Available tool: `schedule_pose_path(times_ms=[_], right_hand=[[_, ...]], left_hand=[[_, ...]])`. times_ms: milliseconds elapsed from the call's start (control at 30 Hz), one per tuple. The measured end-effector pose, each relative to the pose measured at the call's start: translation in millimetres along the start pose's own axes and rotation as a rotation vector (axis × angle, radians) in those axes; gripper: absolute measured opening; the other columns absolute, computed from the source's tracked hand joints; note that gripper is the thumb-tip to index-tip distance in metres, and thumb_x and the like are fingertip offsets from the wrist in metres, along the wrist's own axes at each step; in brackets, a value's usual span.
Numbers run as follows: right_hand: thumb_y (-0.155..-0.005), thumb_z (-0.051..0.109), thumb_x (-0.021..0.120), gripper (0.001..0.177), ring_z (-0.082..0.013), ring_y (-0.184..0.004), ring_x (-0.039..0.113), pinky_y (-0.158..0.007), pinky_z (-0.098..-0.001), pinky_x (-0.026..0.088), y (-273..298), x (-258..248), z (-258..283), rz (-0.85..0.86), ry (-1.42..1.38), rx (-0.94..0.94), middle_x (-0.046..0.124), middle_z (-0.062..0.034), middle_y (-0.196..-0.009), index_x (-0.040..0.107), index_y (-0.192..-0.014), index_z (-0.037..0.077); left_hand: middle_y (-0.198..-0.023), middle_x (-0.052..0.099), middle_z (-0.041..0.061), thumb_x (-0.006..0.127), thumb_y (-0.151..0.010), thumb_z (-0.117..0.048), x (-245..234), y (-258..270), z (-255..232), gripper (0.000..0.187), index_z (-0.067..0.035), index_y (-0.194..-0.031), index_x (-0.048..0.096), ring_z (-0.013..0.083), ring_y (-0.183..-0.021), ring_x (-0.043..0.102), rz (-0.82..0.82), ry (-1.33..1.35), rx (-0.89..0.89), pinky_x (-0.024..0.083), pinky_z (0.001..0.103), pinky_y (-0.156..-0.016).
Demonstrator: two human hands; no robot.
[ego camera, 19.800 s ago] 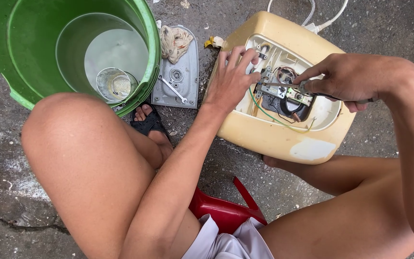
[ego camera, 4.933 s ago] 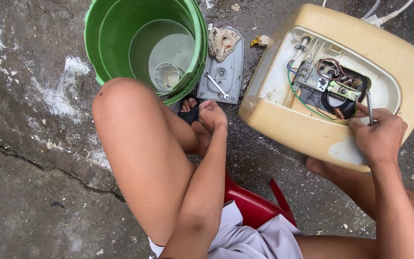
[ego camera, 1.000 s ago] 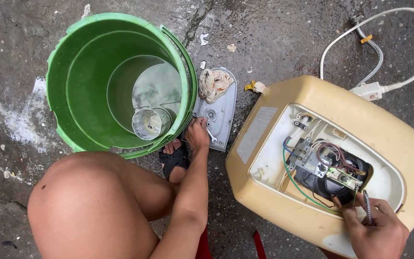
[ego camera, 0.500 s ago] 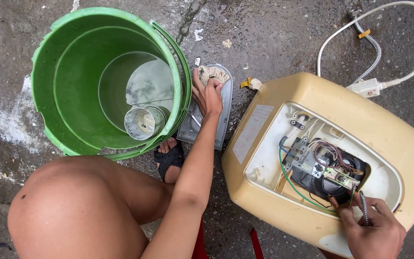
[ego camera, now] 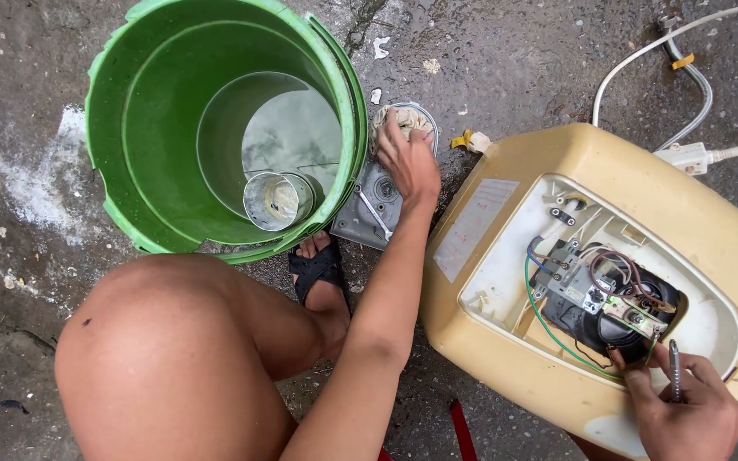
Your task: The person sits on a red stool and uses a screwdriver to work on the internal wiring and components of a beige appliance. They manipulate wires and tighten screws within the device's open casing.
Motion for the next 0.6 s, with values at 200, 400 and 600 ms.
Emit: schedule_pose_path(times_ms=[200,400,600], right_hand=[[-0.091,0.025,0.091,0.035,-0.0127,-0.068,0.057,-0.07,-0.0302,0.044,-5,-9,13,0.014,-0.001,0.025,0.07,-0.0002,-0.108,0.083,-0.115,0.001],[-0.094,0.02,0.091,0.028,-0.012,-0.07,0.055,-0.069,-0.0301,0.042,-4,-11,18,0.016,-0.006,0.005,0.069,-0.0009,-0.103,0.082,-0.112,0.0],[-0.093,0.022,0.093,0.033,-0.0121,-0.093,0.066,-0.079,-0.0295,0.048,-4,-8,10,0.024,0.01,-0.026,0.074,-0.0032,-0.116,0.083,-0.117,0.0]], left_hand=[[-0.158,0.043,0.019,0.077,-0.09,-0.009,16,-28,53,0.016,-0.005,-0.077,0.069,0.0268,-0.096,0.061,0.238,0.282,-0.405,0.049,0.041,-0.075],[-0.124,0.058,0.009,0.084,-0.082,-0.016,9,-13,-6,0.016,-0.006,-0.091,0.074,0.0277,-0.114,0.055,0.247,-0.036,-0.037,0.05,0.05,-0.102],[-0.116,0.055,0.002,0.057,-0.093,-0.014,17,20,-68,0.025,-0.02,-0.101,0.079,0.0243,-0.111,0.052,0.329,-0.282,0.073,0.042,0.048,-0.092]])
Point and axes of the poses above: each hand's wrist, its own y-axis away from the middle knuckle, its own x-axis out of the palm, z = x × y, the point moved 8 cm from there along -y, towards the middle knuckle
